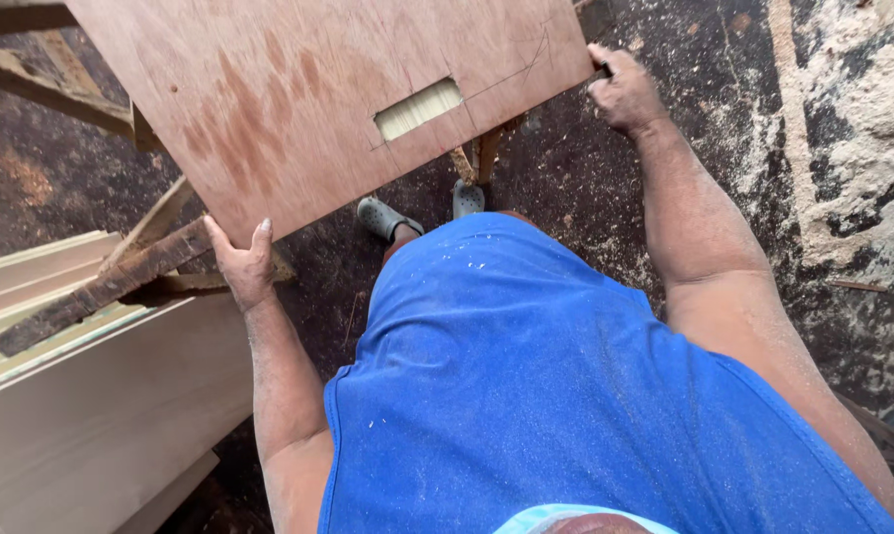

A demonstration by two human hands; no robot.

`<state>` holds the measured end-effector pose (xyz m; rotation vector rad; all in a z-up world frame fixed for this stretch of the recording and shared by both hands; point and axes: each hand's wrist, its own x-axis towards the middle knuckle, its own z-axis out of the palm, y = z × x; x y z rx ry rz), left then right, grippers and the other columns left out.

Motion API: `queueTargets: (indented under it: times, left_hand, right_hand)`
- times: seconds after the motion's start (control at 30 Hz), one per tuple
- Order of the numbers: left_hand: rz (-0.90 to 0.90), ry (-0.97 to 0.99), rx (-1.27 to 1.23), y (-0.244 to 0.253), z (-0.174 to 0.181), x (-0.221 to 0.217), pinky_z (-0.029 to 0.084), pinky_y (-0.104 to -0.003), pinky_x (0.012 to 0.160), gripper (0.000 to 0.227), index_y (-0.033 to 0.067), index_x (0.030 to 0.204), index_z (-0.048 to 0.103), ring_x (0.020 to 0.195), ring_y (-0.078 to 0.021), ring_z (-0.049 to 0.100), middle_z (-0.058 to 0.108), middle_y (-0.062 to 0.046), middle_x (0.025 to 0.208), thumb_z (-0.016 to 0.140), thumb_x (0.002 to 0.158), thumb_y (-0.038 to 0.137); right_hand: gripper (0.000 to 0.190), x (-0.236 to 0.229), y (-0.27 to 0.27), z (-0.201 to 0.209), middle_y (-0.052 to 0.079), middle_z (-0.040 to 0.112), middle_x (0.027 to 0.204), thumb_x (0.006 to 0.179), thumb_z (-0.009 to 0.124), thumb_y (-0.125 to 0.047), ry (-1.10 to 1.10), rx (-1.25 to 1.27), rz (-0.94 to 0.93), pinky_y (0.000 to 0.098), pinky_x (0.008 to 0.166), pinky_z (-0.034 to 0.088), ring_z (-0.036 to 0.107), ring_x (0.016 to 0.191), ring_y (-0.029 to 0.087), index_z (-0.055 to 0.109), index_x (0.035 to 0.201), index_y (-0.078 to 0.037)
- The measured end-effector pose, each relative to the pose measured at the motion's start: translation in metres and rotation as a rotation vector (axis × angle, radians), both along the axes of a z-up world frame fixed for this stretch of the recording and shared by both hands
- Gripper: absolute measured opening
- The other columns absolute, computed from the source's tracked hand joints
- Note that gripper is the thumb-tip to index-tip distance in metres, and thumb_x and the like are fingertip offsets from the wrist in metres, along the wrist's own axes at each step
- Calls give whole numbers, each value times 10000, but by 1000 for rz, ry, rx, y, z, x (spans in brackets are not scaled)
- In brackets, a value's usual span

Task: The person marks rectangular cutout outlines on light-colored wooden boards using a marker and a brown template, moving each board from a stack to a wooden trestle with the help of another person.

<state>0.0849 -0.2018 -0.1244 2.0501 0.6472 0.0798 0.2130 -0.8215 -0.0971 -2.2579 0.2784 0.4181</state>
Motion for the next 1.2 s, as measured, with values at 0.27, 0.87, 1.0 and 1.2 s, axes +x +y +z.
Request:
queueTargets:
  times: [0.27, 0.87, 1.0, 1.2]
  left_hand:
    - [-15, -14, -34, -15, 24, -4, 414, -401, 1227, 977, -27, 1626, 256, 1470, -338, 492, 431, -275, 1609, 853, 879, 175]
    - [-94, 38, 105, -6, 17, -7, 402, -422, 1230, 926, 5, 1620, 336, 1472, -359, 482, 450, -274, 1588, 803, 827, 115]
    - [-135, 16, 154, -2, 13, -10, 370, -445, 1244, 912, -4, 1618, 355, 1488, -383, 429, 415, -289, 1595, 814, 841, 125]
    - [-189, -44, 215, 0, 13, -14, 338, -465, 1322, 874, 3, 1622, 374, 1542, -404, 411, 412, -281, 1603, 701, 816, 93]
  right_hand:
    - [279, -4, -9, -42, 96, 704, 1127, 1136, 514, -44, -322, -318, 191, 289, 948, 610, 663, 1027, 171, 707, 1338, -45]
    - [219, 12, -11, -30, 99, 755, 1057, 1029, 764, -155, -407, -321, 263, 339, 886, 620, 726, 954, 201, 767, 1236, -84]
    - [136, 23, -21, -32, 67, 748, 1000, 1094, 757, -247, -314, -538, 403, 367, 781, 616, 718, 876, 196, 788, 1140, -123]
    - [310, 46, -44, -31, 91, 726, 879, 991, 691, -424, -441, -894, 770, 418, 712, 569, 706, 797, 260, 756, 912, -132]
